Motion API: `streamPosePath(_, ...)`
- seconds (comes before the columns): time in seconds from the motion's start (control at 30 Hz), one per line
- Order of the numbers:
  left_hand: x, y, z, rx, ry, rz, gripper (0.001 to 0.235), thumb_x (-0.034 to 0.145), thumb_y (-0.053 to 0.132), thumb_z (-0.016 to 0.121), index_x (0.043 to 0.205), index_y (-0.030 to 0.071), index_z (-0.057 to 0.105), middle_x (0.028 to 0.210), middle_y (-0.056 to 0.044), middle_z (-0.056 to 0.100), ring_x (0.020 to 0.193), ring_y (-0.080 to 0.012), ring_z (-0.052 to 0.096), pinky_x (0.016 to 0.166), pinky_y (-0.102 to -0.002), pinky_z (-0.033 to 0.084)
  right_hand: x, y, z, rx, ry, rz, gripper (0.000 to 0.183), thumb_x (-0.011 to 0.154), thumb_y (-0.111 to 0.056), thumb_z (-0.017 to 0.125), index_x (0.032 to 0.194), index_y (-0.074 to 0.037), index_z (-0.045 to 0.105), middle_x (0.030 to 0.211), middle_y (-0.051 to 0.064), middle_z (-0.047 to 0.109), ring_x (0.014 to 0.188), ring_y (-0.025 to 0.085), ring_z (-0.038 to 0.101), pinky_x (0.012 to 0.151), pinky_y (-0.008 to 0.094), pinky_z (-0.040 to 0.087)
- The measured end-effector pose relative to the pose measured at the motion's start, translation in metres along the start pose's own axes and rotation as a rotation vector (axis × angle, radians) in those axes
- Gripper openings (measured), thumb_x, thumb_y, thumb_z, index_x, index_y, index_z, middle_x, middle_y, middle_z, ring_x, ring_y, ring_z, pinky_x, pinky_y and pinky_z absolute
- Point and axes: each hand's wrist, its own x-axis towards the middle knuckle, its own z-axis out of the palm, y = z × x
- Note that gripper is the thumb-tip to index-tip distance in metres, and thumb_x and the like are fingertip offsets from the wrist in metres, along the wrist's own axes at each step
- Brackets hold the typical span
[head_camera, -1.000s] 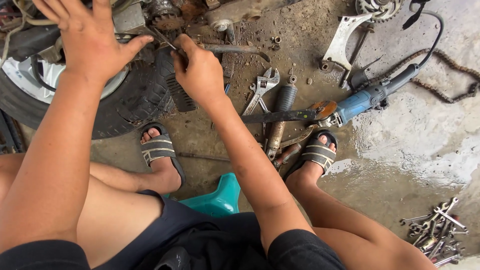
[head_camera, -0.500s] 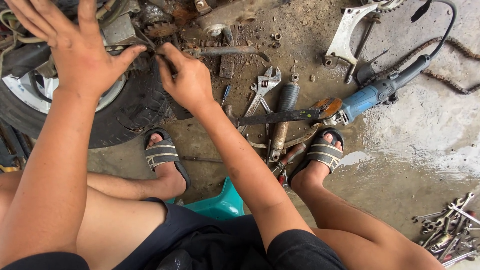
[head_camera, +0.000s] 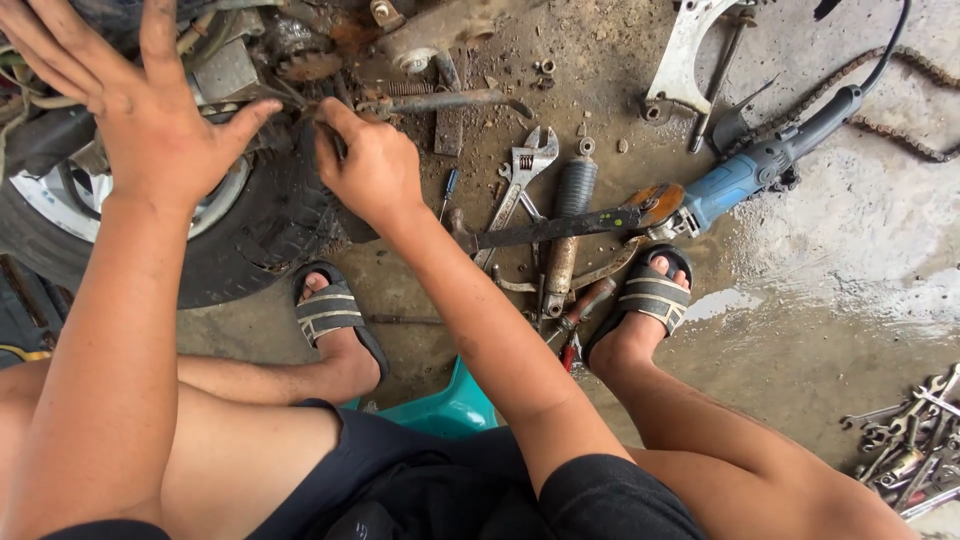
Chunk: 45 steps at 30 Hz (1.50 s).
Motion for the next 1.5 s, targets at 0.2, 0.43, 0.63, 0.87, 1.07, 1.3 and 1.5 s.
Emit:
streamPosePath(0.2,-0.005,-0.007,0.021,0.028,0.113,0.028,0.124,0.135,0.075,0.111,0.200,0.024,0.018,0.166,-0.026,-0.021,0.155,-0.0476,-0.015,0.129,-0.080,0.046,0.001,0.008,-0.018,-0.032,-0.119,0.277,0.012,0.090,-0.019,0.058,0.097,-0.017,0.067,0.058,0.006,0.069,0.048,0.029,0.062,0.043,0.043,0.045)
streamPosePath(0.43,-0.004,0.005,0.000,0.046,0.109,0.012,0.120,0.136,0.073,0.113,0.189,0.017,0.021,0.159,-0.031,-0.006,0.150,-0.0572,0.008,0.116,-0.077,0.047,0.002,-0.005,-0.020,0.250,-0.150,0.115,0.010,0.097,-0.023,0.054,0.103,-0.015,0.056,0.074,0.004,0.074,0.045,0.020,0.060,0.044,0.036,0.043)
streamPosePath(0.63,-0.003,0.002,-0.002,-0.018,0.095,0.046,0.117,0.131,0.068,0.109,0.179,0.011,0.018,0.156,-0.038,0.003,0.146,-0.0659,0.018,0.114,-0.079,0.036,-0.001,-0.001,-0.005,0.298,-0.090,0.175,0.008,0.096,-0.027,0.053,0.099,-0.020,0.056,0.084,-0.003,0.074,0.051,0.018,0.058,0.049,0.037,0.046)
streamPosePath(0.87,-0.002,0.008,-0.012,-0.042,0.153,0.074,0.117,0.122,0.063,0.113,0.173,0.007,0.024,0.150,-0.039,0.013,0.136,-0.0677,0.032,0.106,-0.076,0.039,0.015,0.001,-0.008,0.374,-0.286,0.523,0.028,0.093,-0.011,0.058,0.117,-0.008,0.072,0.142,0.015,0.068,0.036,0.000,0.045,0.030,0.015,0.039)
streamPosePath(1.07,-0.005,0.005,0.000,0.056,0.016,-0.065,0.121,0.134,0.078,0.104,0.192,0.016,0.018,0.160,-0.031,-0.009,0.151,-0.0559,0.005,0.118,-0.077,0.043,0.014,0.014,-0.007,0.341,-0.118,0.248,0.014,0.087,-0.015,0.058,0.085,-0.014,0.071,0.073,0.000,0.076,0.041,0.010,0.053,0.041,0.029,0.045)
streamPosePath(1.3,-0.006,0.008,-0.009,-0.014,0.121,0.029,0.120,0.123,0.064,0.113,0.179,0.015,0.019,0.154,-0.032,0.008,0.140,-0.0629,0.033,0.109,-0.074,0.043,0.025,0.016,-0.012,0.244,-0.172,0.164,0.017,0.083,-0.017,0.055,0.087,-0.017,0.071,0.087,-0.002,0.081,0.069,0.020,0.073,0.060,0.038,0.053)
streamPosePath(1.5,-0.004,0.003,-0.002,0.045,0.018,-0.035,0.122,0.136,0.079,0.105,0.190,0.016,0.015,0.160,-0.033,-0.010,0.152,-0.0578,0.004,0.122,-0.079,0.039,0.015,0.018,-0.011,0.304,-0.156,0.394,0.034,0.090,-0.020,0.059,0.118,-0.004,0.069,0.106,0.007,0.078,0.040,0.012,0.049,0.045,0.033,0.045)
